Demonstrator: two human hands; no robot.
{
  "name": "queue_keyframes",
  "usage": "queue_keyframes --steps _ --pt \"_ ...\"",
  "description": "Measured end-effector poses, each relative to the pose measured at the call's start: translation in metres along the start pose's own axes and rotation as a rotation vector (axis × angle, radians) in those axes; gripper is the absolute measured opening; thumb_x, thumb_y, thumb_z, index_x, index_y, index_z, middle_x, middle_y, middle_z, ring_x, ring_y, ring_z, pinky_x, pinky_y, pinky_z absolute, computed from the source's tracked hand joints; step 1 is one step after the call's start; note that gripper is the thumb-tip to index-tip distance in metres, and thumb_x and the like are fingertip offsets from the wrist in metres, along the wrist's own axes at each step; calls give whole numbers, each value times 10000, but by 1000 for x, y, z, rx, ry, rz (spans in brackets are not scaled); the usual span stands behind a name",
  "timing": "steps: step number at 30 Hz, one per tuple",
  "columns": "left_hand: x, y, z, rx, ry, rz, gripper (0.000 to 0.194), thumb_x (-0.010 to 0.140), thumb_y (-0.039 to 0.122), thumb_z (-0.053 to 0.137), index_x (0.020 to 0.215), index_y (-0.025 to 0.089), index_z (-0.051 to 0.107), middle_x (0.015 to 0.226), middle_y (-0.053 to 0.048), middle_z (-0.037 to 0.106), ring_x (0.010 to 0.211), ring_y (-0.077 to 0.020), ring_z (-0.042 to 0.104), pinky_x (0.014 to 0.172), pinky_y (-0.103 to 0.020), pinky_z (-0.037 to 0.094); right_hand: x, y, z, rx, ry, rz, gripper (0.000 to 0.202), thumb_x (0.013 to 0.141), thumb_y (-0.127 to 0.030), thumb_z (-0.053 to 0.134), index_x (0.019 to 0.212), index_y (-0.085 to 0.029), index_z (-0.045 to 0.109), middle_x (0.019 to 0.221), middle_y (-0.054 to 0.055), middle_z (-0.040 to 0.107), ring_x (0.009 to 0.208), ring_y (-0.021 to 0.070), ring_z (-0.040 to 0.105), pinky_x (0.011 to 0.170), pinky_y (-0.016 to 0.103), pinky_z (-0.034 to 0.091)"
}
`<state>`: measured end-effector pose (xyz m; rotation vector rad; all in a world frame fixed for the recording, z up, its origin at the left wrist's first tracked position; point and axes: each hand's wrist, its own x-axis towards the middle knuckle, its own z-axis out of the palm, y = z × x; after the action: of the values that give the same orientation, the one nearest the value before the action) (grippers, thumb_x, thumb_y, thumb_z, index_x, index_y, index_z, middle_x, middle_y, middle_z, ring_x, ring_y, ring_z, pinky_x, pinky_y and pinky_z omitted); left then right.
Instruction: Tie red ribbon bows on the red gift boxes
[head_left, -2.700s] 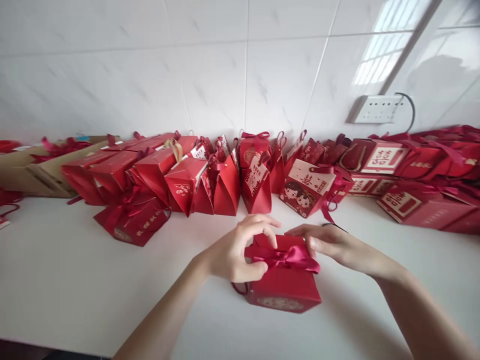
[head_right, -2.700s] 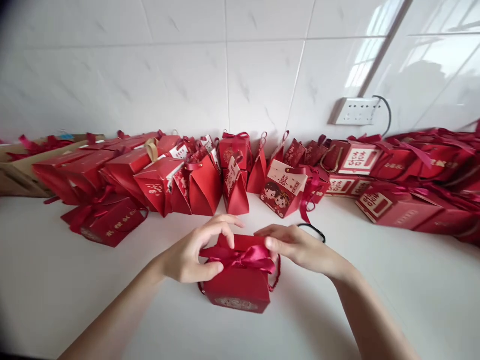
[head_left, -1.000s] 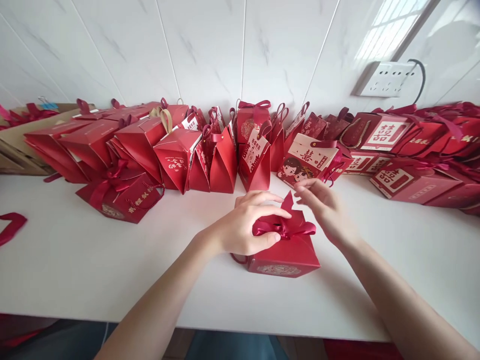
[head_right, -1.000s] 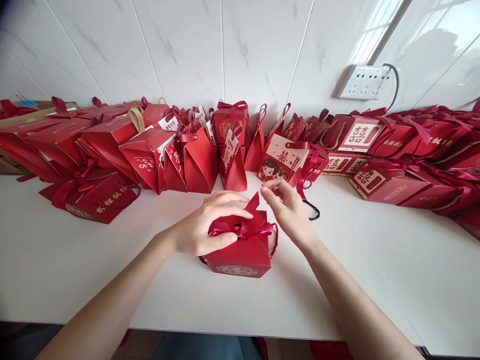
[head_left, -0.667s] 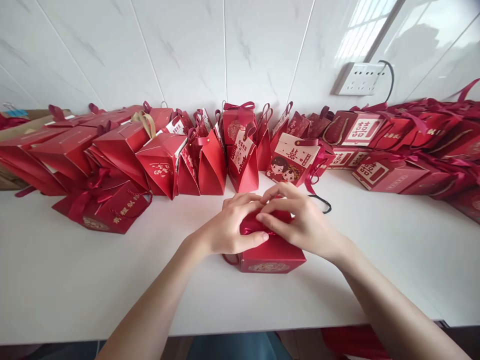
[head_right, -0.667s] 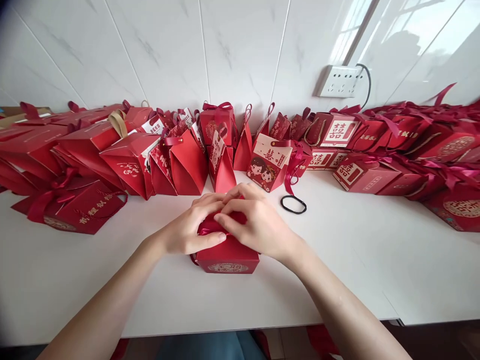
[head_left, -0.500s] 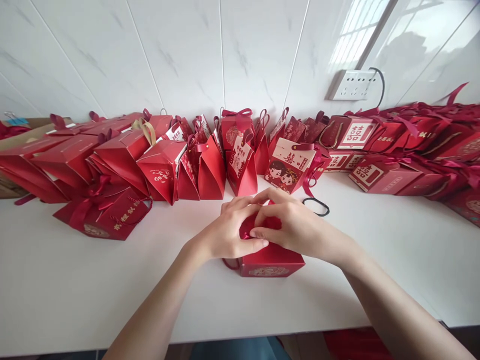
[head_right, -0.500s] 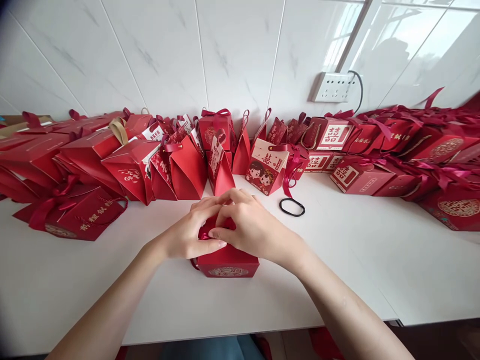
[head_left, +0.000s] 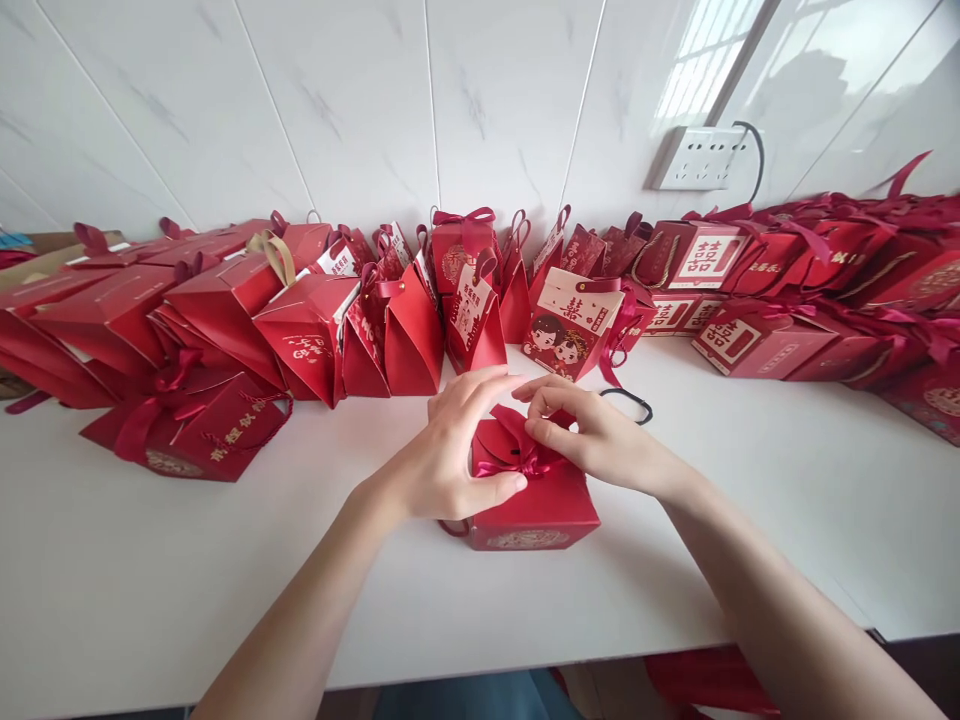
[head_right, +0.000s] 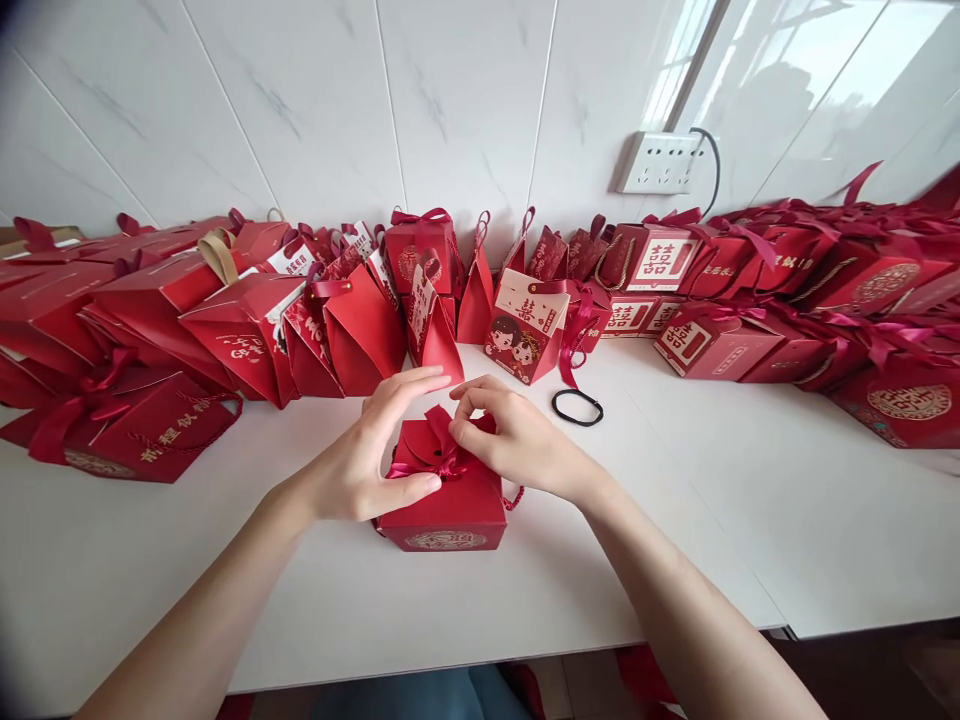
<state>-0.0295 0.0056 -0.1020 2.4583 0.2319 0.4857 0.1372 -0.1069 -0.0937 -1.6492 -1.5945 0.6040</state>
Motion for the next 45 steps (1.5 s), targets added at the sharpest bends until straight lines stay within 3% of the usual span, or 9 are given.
queue_keyframes --steps 4,9,13,16,26,29,33,36,45 --pt "1 1 0 21 -41 3 452 746 340 618 1175 238 515 1436 -88 351 1376 -328 226 1120 -501 232 -1 1 1 34 20 -28 167 889 -331 519 831 -189 586 1022 54 604 864 166 595 789 303 461" --pt "2 -1 2 -29 -114 -51 490 775 361 581 1247 256 510 1459 -79 343 1382 -327 209 1123 -542 189 -7 2 -29 74 73 112 400 832 -583 535 768 -190 572 769 20 594 648 134 547 557 250 425" --pt "2 -3 1 -31 -153 -51 511 790 386 573 1275 245 497 1447 -79 379 1386 -310 220 1132 -510 199 -11 1 -43 31 -234 346 668 802 -740 403 483 -168 535 437 -1 445 408 96 408 425 251 324" --pt "2 -3 -1 -14 -158 -64 527 793 391 582 1287 235 483 1452 -80 378 1390 -300 227 1139 -485 201 -11 2 -39 152 -385 358 657 829 -688 433 466 -159 573 398 -2 446 374 88 392 406 244 325" --pt "-2 -10 -17 -87 -107 -193 805 767 539 605 1417 253 226 1511 -94 243 1387 -300 233 1112 -441 261 -20 32 -27 451 -474 147 363 865 -409 569 650 -136 673 535 3 564 480 88 480 471 214 382" --pt "-7 -17 -36 -108 4 -359 610 763 654 504 1179 211 452 1254 -97 509 1172 -288 472 920 -377 429 -19 31 -24 490 -493 140 340 864 -360 573 637 -130 677 533 5 569 477 84 482 479 209 392" --pt "-11 -15 -54 -265 -401 -537 504 723 676 519 655 176 505 614 -1 529 584 -135 490 528 -242 384 -18 31 -22 495 -458 114 342 870 -339 561 619 -140 680 514 8 568 453 86 458 476 220 396" --pt "-10 -5 -53 -381 -563 -564 390 671 534 674 646 167 543 581 18 541 526 -99 476 475 -206 358 -19 30 -23 460 -444 88 347 876 -356 550 631 -160 699 483 9 567 448 103 468 462 231 405" --pt "-4 12 -40 -419 -488 -520 358 850 353 529 545 173 476 452 23 576 410 -82 499 422 -180 357 -20 32 -23 421 -466 28 359 877 -374 540 649 -161 717 436 3 532 406 95 440 409 215 360"
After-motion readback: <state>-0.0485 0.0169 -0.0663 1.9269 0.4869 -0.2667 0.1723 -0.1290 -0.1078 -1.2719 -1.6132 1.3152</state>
